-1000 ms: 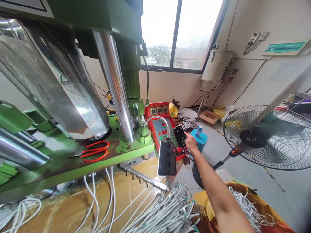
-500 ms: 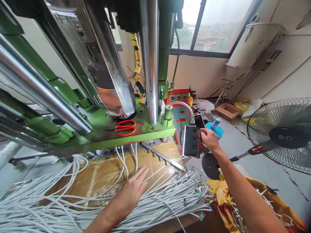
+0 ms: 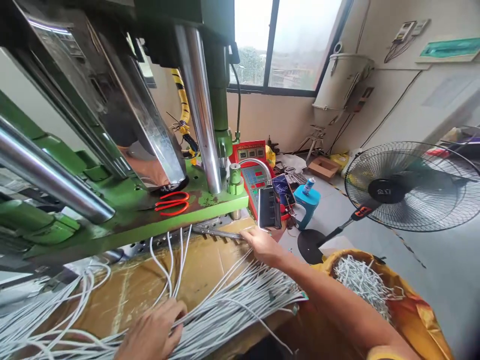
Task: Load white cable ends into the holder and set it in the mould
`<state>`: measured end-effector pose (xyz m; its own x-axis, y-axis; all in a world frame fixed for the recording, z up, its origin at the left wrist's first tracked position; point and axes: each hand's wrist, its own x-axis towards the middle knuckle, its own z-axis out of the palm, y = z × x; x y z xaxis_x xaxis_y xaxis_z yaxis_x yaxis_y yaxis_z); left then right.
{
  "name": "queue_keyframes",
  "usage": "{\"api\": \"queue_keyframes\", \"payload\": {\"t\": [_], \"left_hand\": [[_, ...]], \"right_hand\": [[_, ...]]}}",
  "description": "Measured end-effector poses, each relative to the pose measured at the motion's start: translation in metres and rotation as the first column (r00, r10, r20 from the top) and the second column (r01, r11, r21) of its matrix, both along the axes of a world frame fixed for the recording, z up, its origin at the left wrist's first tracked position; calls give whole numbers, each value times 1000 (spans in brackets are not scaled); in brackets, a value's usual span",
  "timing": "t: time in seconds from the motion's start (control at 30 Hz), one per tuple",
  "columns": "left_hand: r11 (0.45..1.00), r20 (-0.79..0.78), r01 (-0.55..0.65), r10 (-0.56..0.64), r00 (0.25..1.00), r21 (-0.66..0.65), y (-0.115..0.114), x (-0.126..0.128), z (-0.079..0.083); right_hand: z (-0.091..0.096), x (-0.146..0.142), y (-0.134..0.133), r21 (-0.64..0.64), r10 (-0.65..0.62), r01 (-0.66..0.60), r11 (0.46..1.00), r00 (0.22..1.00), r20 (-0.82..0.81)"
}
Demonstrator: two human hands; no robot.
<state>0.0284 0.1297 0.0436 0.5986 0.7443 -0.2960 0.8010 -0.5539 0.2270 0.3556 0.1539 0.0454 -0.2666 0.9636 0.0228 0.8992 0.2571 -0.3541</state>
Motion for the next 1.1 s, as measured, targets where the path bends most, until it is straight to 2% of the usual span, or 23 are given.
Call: {"api": "queue_keyframes", "payload": {"t": [0.1, 0.17, 0.23, 0.3, 0.37, 0.47, 0.53, 0.63, 0.7, 0.77, 0.83, 0.93, 1.03, 1.1], "left_hand": [[994, 87, -79, 86, 993, -76, 11, 1, 12], [972, 183, -147, 181, 966, -183, 18, -3, 20], [930, 291, -164, 265, 919, -329, 24, -7, 28], [884, 374, -150, 334, 865, -443, 28, -10, 35], [848, 400, -144, 382, 833, -510, 30, -13, 41], [811, 387, -124, 400, 831, -571, 32, -16, 43], [810, 398, -98, 385, 833, -578, 33, -16, 41], [844, 406, -100, 353, 843, -527, 30, -12, 36], [899, 417, -107, 298, 859, -424, 26, -6, 36], [962, 432, -83, 193, 881, -260, 20, -1, 40], [994, 443, -38, 80, 893, -102, 11, 0, 48], [998, 491, -43, 17, 871, 42, -4, -15, 66], [977, 531, -179, 92, 842, 116, -22, -35, 81], [969, 520, -196, 91, 849, 149, -34, -36, 83]], "right_hand": [[14, -8, 17, -10, 5, -5, 1000, 1000, -18], [25, -29, 18, -15, 56, -57, 998, 997, -58], [35, -60, 9, -24, 170, -175, 984, 977, -128], [43, -87, -6, -43, 316, -331, 942, 926, -204], [45, -101, -19, -102, 385, -414, 904, 896, -222], [42, -93, -25, -226, 336, -351, 908, 936, -106], [40, -81, -21, -263, 309, -305, 915, 951, -27], [39, -74, -15, -249, 303, -273, 929, 949, 89], [40, -83, -16, -210, 288, -255, 944, 946, 147], [43, -100, -20, -187, 303, -284, 940, 949, 84], [48, -116, -27, -232, 323, -337, 912, 941, -98], [57, -120, -35, -354, 285, -393, 849, 903, -320], [55, -93, -31, -384, 273, -394, 835, 903, -333], [42, -72, -25, -359, 289, -384, 851, 912, -290]]}}
